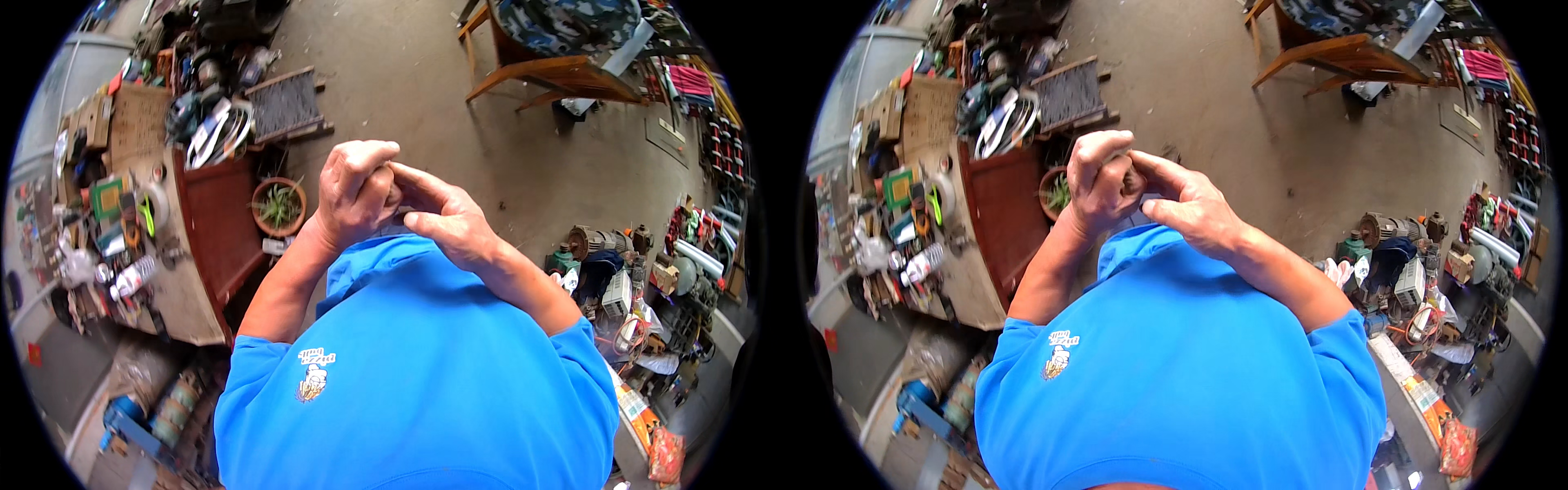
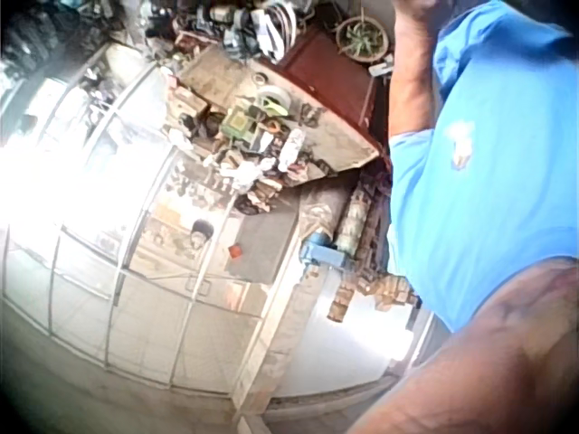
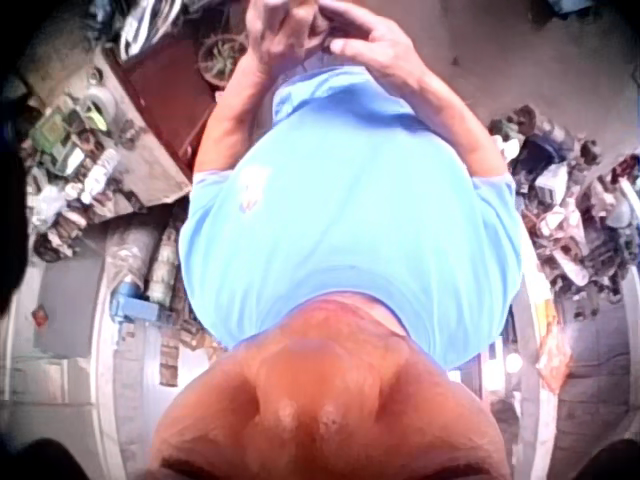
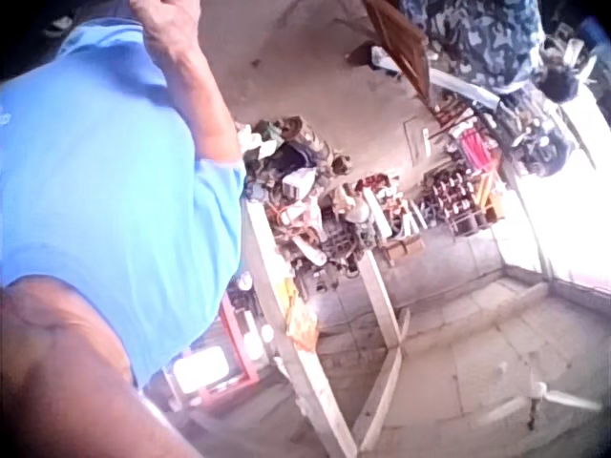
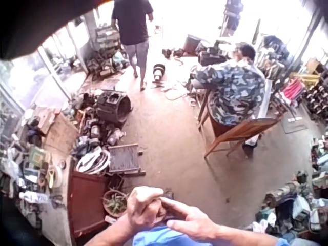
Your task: The person picks up a small white cylindrical object and a metal electrical component, then squats to connect wires to the component. After testing, the person stands, walks to a red cart, places the component on a table, and uses pliers to strip wire ends.
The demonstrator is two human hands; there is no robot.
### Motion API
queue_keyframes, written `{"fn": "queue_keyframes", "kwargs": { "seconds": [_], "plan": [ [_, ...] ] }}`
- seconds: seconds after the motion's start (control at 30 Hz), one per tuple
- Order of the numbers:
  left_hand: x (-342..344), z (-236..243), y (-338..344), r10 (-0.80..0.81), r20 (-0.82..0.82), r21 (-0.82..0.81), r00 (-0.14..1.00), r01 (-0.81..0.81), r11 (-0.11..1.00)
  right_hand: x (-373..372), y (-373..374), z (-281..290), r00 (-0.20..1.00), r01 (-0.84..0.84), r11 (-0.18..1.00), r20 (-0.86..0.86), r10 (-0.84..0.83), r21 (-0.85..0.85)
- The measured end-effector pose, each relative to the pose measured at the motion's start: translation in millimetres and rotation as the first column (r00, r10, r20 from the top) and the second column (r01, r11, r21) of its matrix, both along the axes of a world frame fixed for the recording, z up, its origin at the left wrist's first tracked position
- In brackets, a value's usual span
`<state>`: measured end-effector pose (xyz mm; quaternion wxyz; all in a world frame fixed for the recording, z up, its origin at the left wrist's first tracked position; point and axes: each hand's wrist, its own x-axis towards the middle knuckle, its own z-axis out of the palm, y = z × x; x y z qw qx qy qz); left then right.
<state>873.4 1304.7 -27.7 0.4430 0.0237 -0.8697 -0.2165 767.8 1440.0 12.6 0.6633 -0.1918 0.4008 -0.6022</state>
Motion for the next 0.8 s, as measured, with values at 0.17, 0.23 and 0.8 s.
{"fn": "queue_keyframes", "kwargs": {
  "seconds": [0.17, 0.23, 0.8],
  "plan": [
    [-48, 11, -58, -0.161, 0.004, -0.134, 0.987, 0.160, 0.978, -37, -38, 10, 0.994, 0.108, 0.994, 0.024, -0.109, 0.011],
    [-60, 14, -76, -0.132, 0.021, -0.076, 0.991, 0.133, 0.988, -50, -54, 8, 0.990, 0.142, 0.990, 0.012, -0.142, 0.006],
    [-156, 41, -184, 0.318, 0.141, 0.828, 0.938, -0.287, 0.481, -194, -244, -7, 0.943, -0.247, 0.969, -0.234, 0.238, -0.009]
  ]
}}
